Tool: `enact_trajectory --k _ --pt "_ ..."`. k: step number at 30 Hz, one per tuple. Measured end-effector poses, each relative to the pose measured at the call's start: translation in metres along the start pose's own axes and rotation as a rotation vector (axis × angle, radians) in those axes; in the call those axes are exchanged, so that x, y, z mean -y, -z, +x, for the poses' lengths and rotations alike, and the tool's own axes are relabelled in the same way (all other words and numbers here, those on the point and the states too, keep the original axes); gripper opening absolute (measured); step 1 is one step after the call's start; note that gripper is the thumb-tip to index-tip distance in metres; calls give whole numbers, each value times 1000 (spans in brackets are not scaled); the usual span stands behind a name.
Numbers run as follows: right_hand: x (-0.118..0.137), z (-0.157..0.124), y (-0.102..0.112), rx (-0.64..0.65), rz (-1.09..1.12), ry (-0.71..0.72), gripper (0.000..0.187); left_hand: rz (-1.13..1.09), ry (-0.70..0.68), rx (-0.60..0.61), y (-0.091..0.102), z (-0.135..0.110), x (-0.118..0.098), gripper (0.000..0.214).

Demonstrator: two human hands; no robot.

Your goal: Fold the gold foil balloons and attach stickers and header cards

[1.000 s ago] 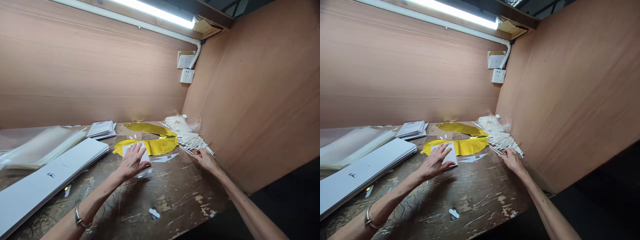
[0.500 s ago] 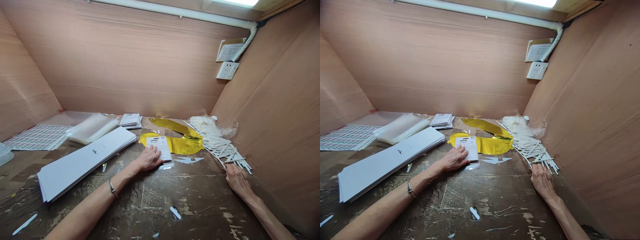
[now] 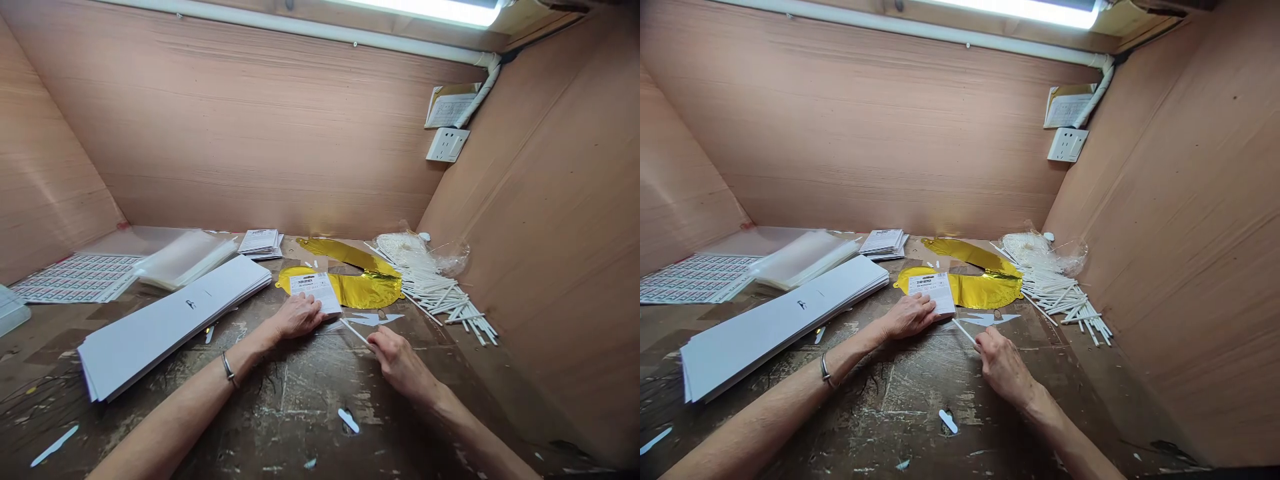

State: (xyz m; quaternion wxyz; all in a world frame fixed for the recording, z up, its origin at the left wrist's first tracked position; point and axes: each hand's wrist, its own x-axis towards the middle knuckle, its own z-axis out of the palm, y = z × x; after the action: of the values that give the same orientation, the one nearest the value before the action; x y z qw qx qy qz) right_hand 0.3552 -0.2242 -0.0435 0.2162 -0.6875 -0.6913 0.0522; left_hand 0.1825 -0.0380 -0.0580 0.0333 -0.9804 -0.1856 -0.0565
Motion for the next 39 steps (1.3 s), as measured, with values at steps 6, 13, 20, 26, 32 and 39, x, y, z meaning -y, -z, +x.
enact_trajectory --k 6,13,20,26,32,39 --pt "3 14 -28 -36 -201 -64 21 5 17 -5 -6 -2 -3 43" --pt "14 55 -51 13 -430 -89 22 30 53 3 -9 -11 -6 34" --pt "-5 46 -38 -18 -168 165 10 -42 212 -65 -5 3 6 43" --pt "-28 38 -36 -32 42 292 22 -116 295 25 -27 21 15 61" --pt "-47 52 -41 -99 96 271 35 -143 239 79 -34 17 25 64" --pt "-59 65 -44 -116 94 193 29 -206 246 37 -35 18 29 59"
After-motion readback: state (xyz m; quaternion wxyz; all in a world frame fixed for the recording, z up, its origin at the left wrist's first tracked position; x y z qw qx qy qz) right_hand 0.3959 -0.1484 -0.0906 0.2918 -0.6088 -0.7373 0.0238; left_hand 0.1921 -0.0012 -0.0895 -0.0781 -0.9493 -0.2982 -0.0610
